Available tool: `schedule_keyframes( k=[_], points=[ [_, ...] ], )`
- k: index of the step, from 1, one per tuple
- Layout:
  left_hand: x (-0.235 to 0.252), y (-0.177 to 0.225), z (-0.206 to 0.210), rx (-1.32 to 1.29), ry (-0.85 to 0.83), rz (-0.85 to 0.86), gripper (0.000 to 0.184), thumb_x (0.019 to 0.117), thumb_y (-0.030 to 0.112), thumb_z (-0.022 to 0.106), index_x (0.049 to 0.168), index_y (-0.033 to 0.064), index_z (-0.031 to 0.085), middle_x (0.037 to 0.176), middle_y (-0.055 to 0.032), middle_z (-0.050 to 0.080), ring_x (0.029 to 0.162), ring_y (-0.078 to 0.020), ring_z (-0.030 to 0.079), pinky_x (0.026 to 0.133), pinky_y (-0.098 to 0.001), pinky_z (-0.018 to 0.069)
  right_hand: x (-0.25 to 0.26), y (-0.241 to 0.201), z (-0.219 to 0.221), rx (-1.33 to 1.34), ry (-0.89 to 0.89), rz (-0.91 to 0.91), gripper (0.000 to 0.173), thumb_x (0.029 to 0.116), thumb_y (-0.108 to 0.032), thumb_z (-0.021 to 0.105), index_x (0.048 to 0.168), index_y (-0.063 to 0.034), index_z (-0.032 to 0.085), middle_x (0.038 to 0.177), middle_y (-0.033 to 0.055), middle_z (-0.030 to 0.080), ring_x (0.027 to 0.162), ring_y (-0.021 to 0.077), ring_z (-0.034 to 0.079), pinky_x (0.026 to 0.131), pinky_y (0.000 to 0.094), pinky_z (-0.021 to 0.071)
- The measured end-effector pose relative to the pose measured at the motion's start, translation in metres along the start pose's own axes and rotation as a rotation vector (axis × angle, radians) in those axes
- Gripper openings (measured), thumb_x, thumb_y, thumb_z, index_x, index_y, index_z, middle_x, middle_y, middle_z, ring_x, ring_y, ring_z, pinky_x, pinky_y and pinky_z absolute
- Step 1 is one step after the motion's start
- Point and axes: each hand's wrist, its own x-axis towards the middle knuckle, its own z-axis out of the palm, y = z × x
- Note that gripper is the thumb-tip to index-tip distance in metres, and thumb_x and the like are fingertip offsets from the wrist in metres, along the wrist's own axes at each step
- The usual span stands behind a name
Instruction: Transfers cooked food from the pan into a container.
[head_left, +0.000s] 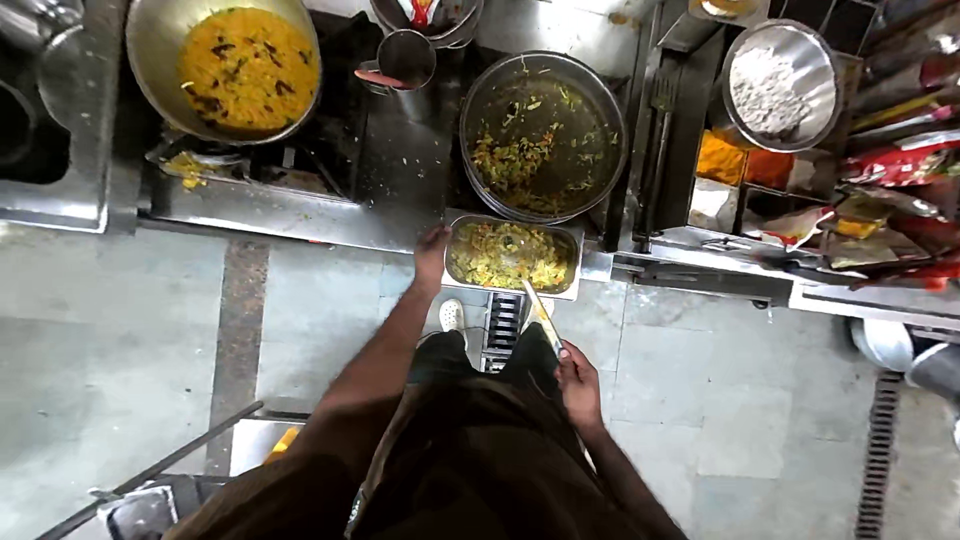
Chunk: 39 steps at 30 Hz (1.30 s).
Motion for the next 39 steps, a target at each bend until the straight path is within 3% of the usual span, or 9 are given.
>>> schedule_keyframes(
  k=[4,9,14,19,27,30,32,34,39],
  points=[
    [0.002,-0.003,0.001,-0.042,-0.022,0.001,0.030,0.1042,0.025,0.061,0.121,0.0029,0.070,0.116,-0.0091,0.071,0.108,-0.0171,0.067,0.098,-0.0396,0.0555,-0.001,0.012,-0.022,0.044,0.064,0.016,0.033,0.1084,-0.025,0.050,0.133,-0.0134,0.068,0.068,0.0049,0.058,0.053,0.0155,0.050,0.050,0.0324,0.0454],
    [0.002,-0.003,0.000,-0.038,-0.019,-0.028,0.038,0.1039,0.028,0.060,0.131,0.0015,0.064,0.129,-0.0117,0.067,0.119,-0.0190,0.063,0.104,-0.0408,0.0523,-0.010,0.010,-0.026,0.230,0.027,0.081,0.034,0.1091,-0.026,0.049,0.135,-0.0138,0.067,0.062,0.0055,0.050,0.048,0.0151,0.041,0.043,0.0304,0.0367],
    [0.001,-0.001,0.000,-0.052,-0.028,-0.042,0.033,0.1049,0.026,0.059,0.127,0.0028,0.067,0.124,-0.0099,0.069,0.116,-0.0183,0.064,0.102,-0.0408,0.0530,-0.001,0.012,0.019,0.192,-0.072,0.100,0.032,0.1085,-0.025,0.050,0.132,-0.0111,0.067,0.070,0.0061,0.058,0.056,0.0152,0.050,0.052,0.0323,0.0460],
    [0.003,-0.006,-0.002,-0.072,-0.032,-0.036,0.032,0.1055,0.025,0.058,0.127,0.0027,0.067,0.124,-0.0107,0.069,0.116,-0.0190,0.065,0.102,-0.0411,0.0532,0.005,-0.006,0.043,-0.075,-0.035,-0.018,0.034,0.1084,-0.032,0.051,0.136,-0.0194,0.066,0.070,0.0020,0.062,0.055,0.0153,0.055,0.053,0.0357,0.0517],
    [0.004,-0.005,-0.001,-0.029,-0.017,-0.041,0.033,0.1054,0.025,0.058,0.127,0.0015,0.066,0.128,-0.0116,0.067,0.119,-0.0188,0.063,0.105,-0.0414,0.0513,0.008,-0.086,-0.063,-0.137,0.057,-0.281,0.034,0.1081,-0.023,0.047,0.135,-0.0138,0.067,0.072,0.0015,0.064,0.056,0.0135,0.052,0.053,0.0329,0.0479],
    [0.004,-0.004,-0.001,-0.020,-0.029,-0.008,0.031,0.1055,0.023,0.058,0.125,0.0006,0.067,0.125,-0.0116,0.068,0.116,-0.0174,0.063,0.103,-0.0394,0.0516,0.066,-0.135,-0.091,-0.411,0.145,-0.368,0.034,0.1088,-0.024,0.046,0.136,-0.0153,0.066,0.089,0.0010,0.071,0.073,0.0150,0.064,0.067,0.0411,0.0562],
    [0.003,-0.003,-0.002,-0.021,-0.044,-0.016,0.032,0.1058,0.023,0.057,0.126,0.0007,0.067,0.126,-0.0118,0.068,0.117,-0.0174,0.064,0.104,-0.0395,0.0520,0.117,-0.168,-0.092,-0.628,0.234,-0.340,0.035,0.1075,-0.024,0.049,0.138,-0.0195,0.066,0.106,0.0073,0.074,0.092,0.0240,0.071,0.082,0.0545,0.0583],
    [0.003,0.000,-0.001,-0.010,-0.051,-0.037,0.032,0.1057,0.024,0.057,0.127,0.0011,0.067,0.126,-0.0121,0.068,0.116,-0.0177,0.064,0.103,-0.0404,0.0521,0.164,-0.198,-0.077,-0.872,0.322,-0.328,0.035,0.1071,-0.031,0.049,0.137,-0.0242,0.066,0.118,0.0152,0.072,0.105,0.0381,0.070,0.084,0.0659,0.0545],
    [0.000,0.008,0.006,-0.012,0.032,-0.048,0.031,0.1035,0.025,0.063,0.123,0.0018,0.069,0.122,-0.0112,0.070,0.112,-0.0176,0.066,0.100,-0.0403,0.0538,0.198,-0.192,-0.050,-0.971,0.143,-0.373,0.038,0.1086,-0.035,0.044,0.136,-0.0210,0.065,0.128,0.0154,0.068,0.114,0.0381,0.067,0.093,0.0633,0.0539]
  ],
)
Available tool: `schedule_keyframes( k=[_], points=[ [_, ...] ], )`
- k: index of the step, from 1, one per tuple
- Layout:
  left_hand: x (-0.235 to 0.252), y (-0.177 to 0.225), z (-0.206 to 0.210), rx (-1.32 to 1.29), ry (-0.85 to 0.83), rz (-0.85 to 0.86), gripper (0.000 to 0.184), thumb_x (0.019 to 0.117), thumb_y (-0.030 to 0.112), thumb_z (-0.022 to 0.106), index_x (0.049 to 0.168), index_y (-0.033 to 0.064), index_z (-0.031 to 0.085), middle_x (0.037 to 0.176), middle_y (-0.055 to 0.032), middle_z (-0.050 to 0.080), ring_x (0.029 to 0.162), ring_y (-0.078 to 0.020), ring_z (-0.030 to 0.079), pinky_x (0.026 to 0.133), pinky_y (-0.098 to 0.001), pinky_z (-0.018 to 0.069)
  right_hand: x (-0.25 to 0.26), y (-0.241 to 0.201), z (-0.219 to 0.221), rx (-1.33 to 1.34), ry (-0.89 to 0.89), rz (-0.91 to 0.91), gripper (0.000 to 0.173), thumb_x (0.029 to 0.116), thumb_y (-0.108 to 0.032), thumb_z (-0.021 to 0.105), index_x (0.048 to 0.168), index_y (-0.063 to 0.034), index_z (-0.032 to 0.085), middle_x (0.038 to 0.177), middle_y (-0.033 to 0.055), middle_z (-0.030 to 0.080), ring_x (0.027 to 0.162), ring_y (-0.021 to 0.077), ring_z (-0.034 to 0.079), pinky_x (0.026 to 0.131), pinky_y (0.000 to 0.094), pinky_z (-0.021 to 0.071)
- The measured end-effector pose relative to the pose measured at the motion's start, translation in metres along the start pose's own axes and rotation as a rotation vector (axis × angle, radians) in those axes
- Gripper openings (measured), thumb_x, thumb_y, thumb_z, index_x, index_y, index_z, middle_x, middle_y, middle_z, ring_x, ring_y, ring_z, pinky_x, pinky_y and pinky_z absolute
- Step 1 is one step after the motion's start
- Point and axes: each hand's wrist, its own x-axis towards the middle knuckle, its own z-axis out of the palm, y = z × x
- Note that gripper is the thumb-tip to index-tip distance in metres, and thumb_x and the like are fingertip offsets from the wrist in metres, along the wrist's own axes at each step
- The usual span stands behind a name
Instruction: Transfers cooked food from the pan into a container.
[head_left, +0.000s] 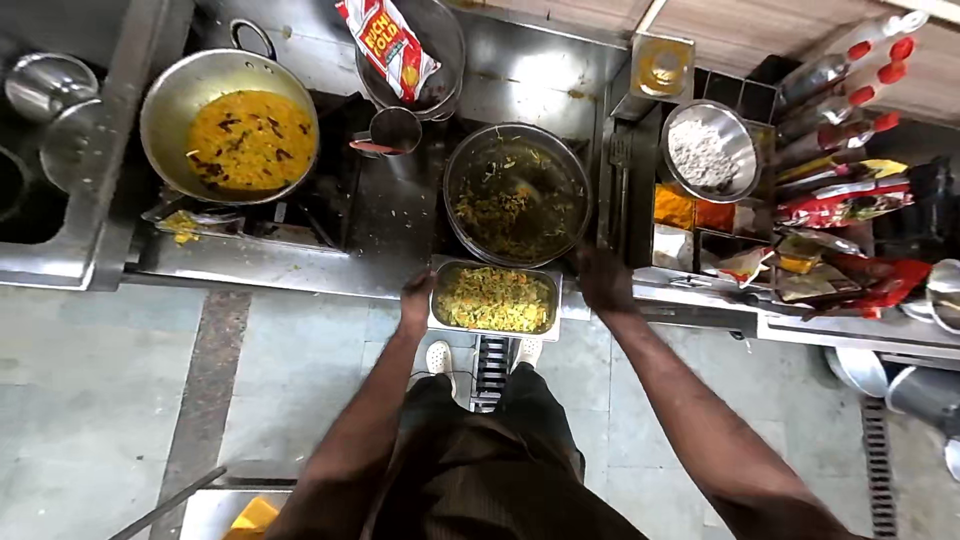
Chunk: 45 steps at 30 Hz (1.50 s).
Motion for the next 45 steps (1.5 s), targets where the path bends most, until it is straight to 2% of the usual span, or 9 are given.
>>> schedule_keyframes(
  k=[4,10,13,18,21,26,34,39,45],
  points=[
    [0.001,-0.003,0.000,-0.011,0.015,-0.003,0.031,0.1021,0.024,0.065,0.122,0.0019,0.070,0.122,-0.0110,0.071,0.113,-0.0178,0.066,0.100,-0.0406,0.0538,-0.047,0.013,-0.019,0.079,-0.062,-0.094,0.032,0.1071,-0.032,0.051,0.133,-0.0269,0.069,0.122,0.0081,0.072,0.109,0.0311,0.069,0.091,0.0601,0.0548],
    [-0.001,-0.002,0.002,0.044,0.034,0.003,0.030,0.1023,0.024,0.065,0.122,0.0023,0.070,0.122,-0.0108,0.070,0.114,-0.0172,0.065,0.102,-0.0405,0.0530,0.058,0.008,-0.027,0.000,0.020,0.005,0.038,0.1090,-0.035,0.044,0.140,-0.0232,0.064,0.124,0.0183,0.069,0.110,0.0419,0.067,0.087,0.0660,0.0533],
    [0.000,-0.003,0.001,0.034,0.022,0.022,0.030,0.1028,0.024,0.064,0.122,0.0020,0.070,0.122,-0.0111,0.070,0.114,-0.0177,0.065,0.102,-0.0405,0.0533,0.058,-0.005,-0.005,0.015,-0.050,-0.144,0.035,0.1076,-0.031,0.047,0.136,-0.0235,0.067,0.129,0.0132,0.068,0.118,0.0361,0.065,0.096,0.0616,0.0527],
    [-0.001,-0.003,0.003,-0.029,0.042,0.017,0.028,0.1024,0.019,0.064,0.122,-0.0003,0.069,0.122,-0.0127,0.071,0.113,-0.0192,0.067,0.101,-0.0415,0.0542,0.013,0.008,-0.030,-0.034,-0.145,-0.325,0.036,0.1070,-0.034,0.050,0.140,-0.0403,0.063,0.123,0.0075,0.071,0.108,0.0320,0.069,0.088,0.0608,0.0552],
    [0.000,-0.005,0.001,-0.051,0.039,0.011,0.028,0.1013,0.019,0.065,0.121,-0.0001,0.070,0.120,-0.0125,0.071,0.110,-0.0196,0.067,0.099,-0.0417,0.0549,0.039,0.012,-0.052,-0.045,-0.105,-0.305,0.035,0.1068,-0.033,0.051,0.138,-0.0379,0.065,0.121,0.0116,0.071,0.105,0.0365,0.069,0.085,0.0652,0.0545],
    [0.000,-0.003,0.001,0.010,0.027,-0.022,0.029,0.1025,0.025,0.064,0.121,0.0029,0.071,0.120,-0.0102,0.072,0.111,-0.0183,0.067,0.099,-0.0413,0.0547,0.110,-0.004,-0.031,0.038,-0.091,-0.362,0.034,0.1075,-0.031,0.049,0.136,-0.0282,0.067,0.127,0.0102,0.070,0.117,0.0312,0.066,0.099,0.0582,0.0527],
    [0.000,-0.002,0.000,-0.004,0.027,0.003,0.028,0.1015,0.023,0.065,0.119,0.0019,0.071,0.121,-0.0102,0.071,0.113,-0.0172,0.065,0.101,-0.0399,0.0529,0.088,0.100,-0.099,-0.140,-0.250,-0.719,0.036,0.1051,-0.013,0.050,0.133,-0.0257,0.069,0.125,0.0102,0.071,0.115,0.0331,0.067,0.100,0.0593,0.0521],
    [0.002,-0.004,0.001,-0.042,0.040,0.024,0.025,0.1008,0.021,0.067,0.116,0.0020,0.073,0.115,-0.0091,0.073,0.108,-0.0161,0.067,0.098,-0.0388,0.0549,0.106,0.125,-0.140,-0.185,-0.361,-0.539,0.027,0.1062,-0.020,0.054,0.124,-0.0197,0.074,0.100,0.0098,0.074,0.089,0.0276,0.071,0.085,0.0583,0.0561],
    [0.002,-0.005,0.001,-0.051,0.049,0.015,0.028,0.1001,0.023,0.068,0.118,0.0011,0.072,0.118,-0.0102,0.072,0.110,-0.0177,0.067,0.099,-0.0398,0.0550,0.092,0.064,-0.116,0.058,-0.633,-0.312,0.025,0.1070,-0.017,0.055,0.126,-0.0102,0.071,0.094,0.0108,0.071,0.076,0.0195,0.067,0.074,0.0416,0.0586]
  ],
)
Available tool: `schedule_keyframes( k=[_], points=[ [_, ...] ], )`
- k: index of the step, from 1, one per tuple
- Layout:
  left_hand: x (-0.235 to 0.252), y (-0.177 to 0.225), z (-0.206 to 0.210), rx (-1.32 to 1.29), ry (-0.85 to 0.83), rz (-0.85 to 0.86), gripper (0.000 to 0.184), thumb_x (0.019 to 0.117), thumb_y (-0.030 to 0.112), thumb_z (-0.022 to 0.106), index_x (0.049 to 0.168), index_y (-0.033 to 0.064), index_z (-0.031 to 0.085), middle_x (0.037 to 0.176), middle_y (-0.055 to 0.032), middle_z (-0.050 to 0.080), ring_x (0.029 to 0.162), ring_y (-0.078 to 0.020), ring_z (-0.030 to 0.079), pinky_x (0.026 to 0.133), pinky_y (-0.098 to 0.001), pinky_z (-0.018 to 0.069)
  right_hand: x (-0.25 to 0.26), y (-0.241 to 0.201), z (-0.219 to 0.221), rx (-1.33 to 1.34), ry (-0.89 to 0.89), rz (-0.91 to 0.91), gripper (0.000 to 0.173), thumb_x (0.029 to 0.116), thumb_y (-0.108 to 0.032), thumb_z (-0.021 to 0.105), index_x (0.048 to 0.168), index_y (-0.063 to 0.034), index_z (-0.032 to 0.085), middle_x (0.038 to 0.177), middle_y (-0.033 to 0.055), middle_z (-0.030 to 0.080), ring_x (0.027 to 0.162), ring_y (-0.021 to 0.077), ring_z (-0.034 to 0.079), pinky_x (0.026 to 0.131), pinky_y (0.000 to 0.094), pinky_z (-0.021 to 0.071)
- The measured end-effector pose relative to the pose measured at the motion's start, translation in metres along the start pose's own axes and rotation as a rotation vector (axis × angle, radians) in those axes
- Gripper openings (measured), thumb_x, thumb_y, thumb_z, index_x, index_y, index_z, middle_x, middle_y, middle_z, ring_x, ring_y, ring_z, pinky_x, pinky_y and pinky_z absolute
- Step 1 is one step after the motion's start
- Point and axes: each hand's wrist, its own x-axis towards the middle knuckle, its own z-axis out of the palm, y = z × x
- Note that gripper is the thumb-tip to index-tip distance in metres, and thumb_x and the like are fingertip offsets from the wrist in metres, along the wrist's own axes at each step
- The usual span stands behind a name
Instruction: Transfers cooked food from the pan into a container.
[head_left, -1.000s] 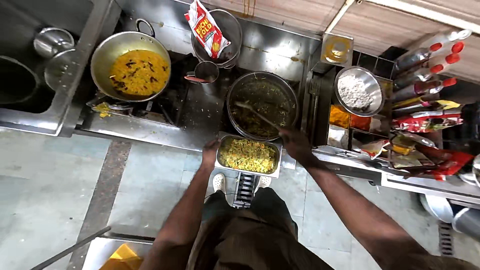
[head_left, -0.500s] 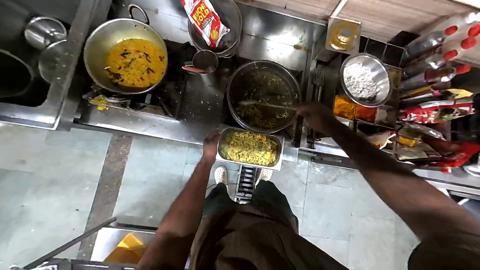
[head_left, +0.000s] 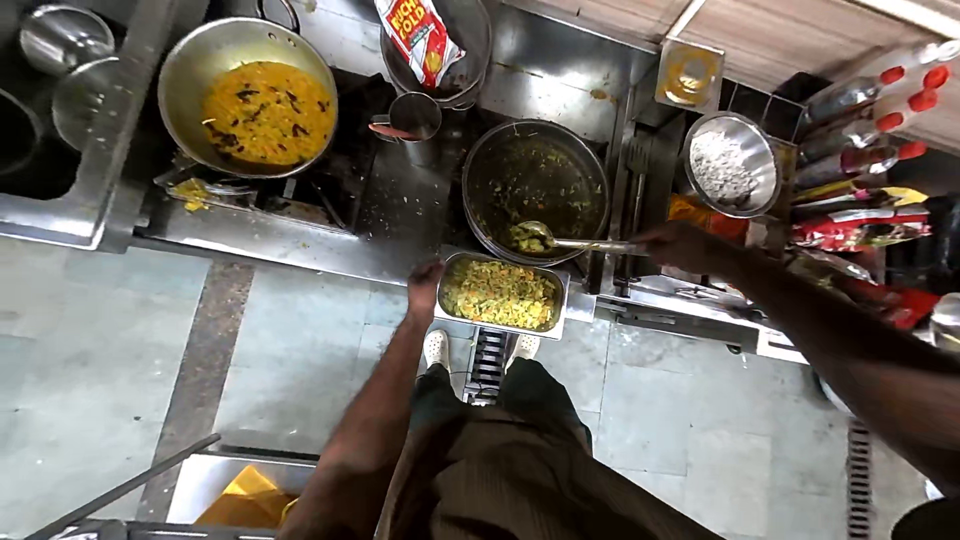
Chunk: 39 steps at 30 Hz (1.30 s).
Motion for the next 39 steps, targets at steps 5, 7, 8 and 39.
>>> schedule_keyframes(
  k=[5,7,8,39],
  points=[
    [-0.001,0.004,0.001,0.073,-0.002,-0.016,0.027,0.1015,0.025,0.066,0.116,0.0030,0.073,0.115,-0.0097,0.072,0.109,-0.0174,0.066,0.099,-0.0415,0.0536,0.029,0.003,0.041,0.352,-0.024,0.069,0.028,0.1058,-0.013,0.054,0.129,-0.0061,0.068,0.077,0.0070,0.062,0.056,0.0114,0.051,0.053,0.0293,0.0463],
    [0.000,0.003,0.000,0.055,0.001,-0.019,0.027,0.1006,0.024,0.067,0.116,0.0022,0.072,0.115,-0.0100,0.072,0.108,-0.0173,0.066,0.098,-0.0407,0.0540,0.031,0.002,0.051,0.446,-0.035,0.157,0.030,0.1065,-0.016,0.054,0.133,-0.0089,0.066,0.070,0.0038,0.058,0.051,0.0098,0.047,0.047,0.0261,0.0404],
    [-0.001,0.003,0.000,0.042,0.001,-0.025,0.028,0.1004,0.024,0.068,0.117,0.0018,0.072,0.115,-0.0106,0.072,0.108,-0.0177,0.066,0.098,-0.0408,0.0539,0.031,0.003,0.056,0.502,-0.042,0.198,0.030,0.1070,-0.018,0.053,0.134,-0.0106,0.065,0.069,0.0019,0.056,0.050,0.0082,0.044,0.045,0.0241,0.0372],
    [0.003,-0.001,-0.002,-0.026,-0.060,0.000,0.026,0.1021,0.023,0.065,0.116,0.0027,0.072,0.114,-0.0091,0.072,0.107,-0.0170,0.067,0.096,-0.0393,0.0561,-0.123,-0.053,0.268,0.233,0.751,-0.005,0.032,0.1069,-0.025,0.050,0.131,-0.0196,0.070,0.094,0.0025,0.072,0.077,0.0128,0.067,0.071,0.0371,0.0583]
  ],
)
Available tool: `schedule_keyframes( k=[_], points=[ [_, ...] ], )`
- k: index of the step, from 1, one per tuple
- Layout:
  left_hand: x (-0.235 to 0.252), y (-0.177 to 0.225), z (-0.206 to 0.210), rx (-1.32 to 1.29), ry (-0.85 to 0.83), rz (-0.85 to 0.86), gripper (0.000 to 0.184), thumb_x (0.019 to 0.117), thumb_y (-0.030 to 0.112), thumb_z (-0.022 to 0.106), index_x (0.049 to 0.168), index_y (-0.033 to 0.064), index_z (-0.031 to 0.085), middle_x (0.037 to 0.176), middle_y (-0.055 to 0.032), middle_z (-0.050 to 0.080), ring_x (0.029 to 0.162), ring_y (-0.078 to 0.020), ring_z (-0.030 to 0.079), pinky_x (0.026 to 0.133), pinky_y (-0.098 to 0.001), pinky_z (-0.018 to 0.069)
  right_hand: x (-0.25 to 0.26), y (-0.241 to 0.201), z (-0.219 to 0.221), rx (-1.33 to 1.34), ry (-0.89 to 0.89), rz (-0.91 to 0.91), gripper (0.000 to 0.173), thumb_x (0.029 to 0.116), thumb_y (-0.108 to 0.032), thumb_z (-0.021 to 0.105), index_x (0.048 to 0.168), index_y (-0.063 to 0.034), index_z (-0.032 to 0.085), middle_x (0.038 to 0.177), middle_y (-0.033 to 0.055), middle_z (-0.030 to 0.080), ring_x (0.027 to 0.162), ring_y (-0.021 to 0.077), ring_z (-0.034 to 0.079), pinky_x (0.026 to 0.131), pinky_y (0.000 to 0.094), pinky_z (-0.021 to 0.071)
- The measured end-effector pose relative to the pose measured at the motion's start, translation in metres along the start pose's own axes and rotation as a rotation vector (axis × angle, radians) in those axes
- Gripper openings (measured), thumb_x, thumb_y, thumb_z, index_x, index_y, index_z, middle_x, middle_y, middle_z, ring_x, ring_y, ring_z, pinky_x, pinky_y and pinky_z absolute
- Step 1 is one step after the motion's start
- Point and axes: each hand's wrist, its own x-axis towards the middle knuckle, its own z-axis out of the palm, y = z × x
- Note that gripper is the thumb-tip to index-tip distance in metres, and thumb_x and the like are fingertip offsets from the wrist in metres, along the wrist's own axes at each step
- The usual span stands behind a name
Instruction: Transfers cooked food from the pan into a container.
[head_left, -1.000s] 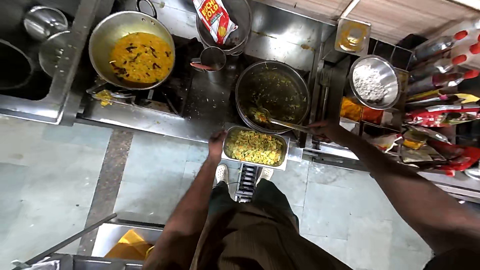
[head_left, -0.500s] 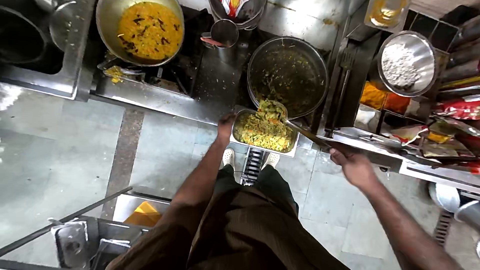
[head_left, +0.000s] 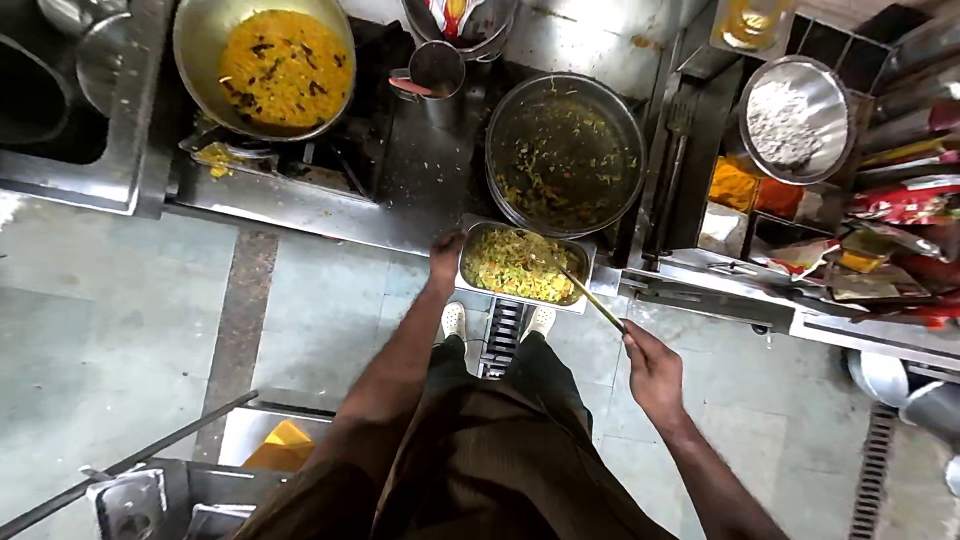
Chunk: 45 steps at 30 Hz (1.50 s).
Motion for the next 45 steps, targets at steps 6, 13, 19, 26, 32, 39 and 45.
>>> schedule_keyframes(
  k=[6,13,19,26,32,39,45],
  points=[
    [0.000,0.000,-0.001,0.018,0.029,-0.049,0.030,0.1016,0.026,0.066,0.121,0.0035,0.071,0.122,-0.0097,0.070,0.113,-0.0179,0.066,0.100,-0.0403,0.0543,0.070,-0.011,-0.043,-0.033,0.065,0.128,0.030,0.1065,-0.019,0.052,0.129,-0.0081,0.070,0.112,0.0129,0.073,0.097,0.0230,0.071,0.088,0.0483,0.0582],
    [-0.003,0.001,0.000,0.050,0.013,-0.050,0.033,0.1028,0.030,0.064,0.122,0.0047,0.071,0.119,-0.0094,0.072,0.110,-0.0184,0.067,0.098,-0.0414,0.0555,0.244,-0.010,-0.010,-0.437,0.013,0.158,0.036,0.1076,-0.031,0.048,0.140,-0.0325,0.063,0.128,0.0146,0.068,0.118,0.0397,0.064,0.092,0.0650,0.0518],
    [-0.006,0.004,0.002,0.040,0.023,-0.037,0.031,0.1032,0.025,0.063,0.123,0.0022,0.070,0.122,-0.0103,0.071,0.113,-0.0179,0.066,0.100,-0.0404,0.0542,0.196,0.004,-0.012,-0.347,-0.207,-0.097,0.036,0.1065,-0.023,0.051,0.137,-0.0307,0.066,0.130,0.0122,0.068,0.119,0.0350,0.065,0.098,0.0602,0.0520],
    [-0.007,0.005,0.001,0.092,0.027,-0.069,0.036,0.1033,0.030,0.062,0.126,0.0029,0.068,0.128,-0.0110,0.068,0.119,-0.0197,0.063,0.104,-0.0440,0.0519,0.218,-0.004,-0.051,-0.416,-0.166,-0.129,0.034,0.1058,-0.023,0.052,0.134,-0.0312,0.069,0.124,0.0137,0.070,0.115,0.0379,0.066,0.093,0.0643,0.0523],
    [-0.006,0.004,0.003,0.094,0.021,-0.060,0.035,0.1047,0.028,0.060,0.129,0.0037,0.067,0.127,-0.0110,0.069,0.118,-0.0196,0.064,0.103,-0.0427,0.0530,0.260,-0.018,-0.026,-0.401,-0.321,-0.214,0.037,0.1079,-0.025,0.048,0.140,-0.0366,0.064,0.132,0.0114,0.066,0.124,0.0369,0.061,0.099,0.0630,0.0503],
    [-0.002,-0.001,0.002,0.028,0.021,-0.032,0.028,0.1035,0.023,0.062,0.121,0.0029,0.070,0.119,-0.0100,0.071,0.110,-0.0187,0.067,0.098,-0.0411,0.0552,0.232,0.041,-0.107,-0.418,-0.343,-0.339,0.033,0.1053,-0.015,0.053,0.131,-0.0268,0.071,0.122,0.0128,0.070,0.117,0.0355,0.065,0.099,0.0608,0.0503],
    [-0.006,0.005,0.005,0.068,0.039,-0.068,0.033,0.1031,0.027,0.063,0.124,0.0030,0.069,0.123,-0.0107,0.069,0.114,-0.0185,0.065,0.101,-0.0408,0.0531,0.306,0.014,-0.054,-0.329,-0.250,-0.136,0.036,0.1098,-0.030,0.045,0.140,-0.0349,0.064,0.135,0.0098,0.067,0.126,0.0342,0.062,0.106,0.0627,0.0465]
  ],
)
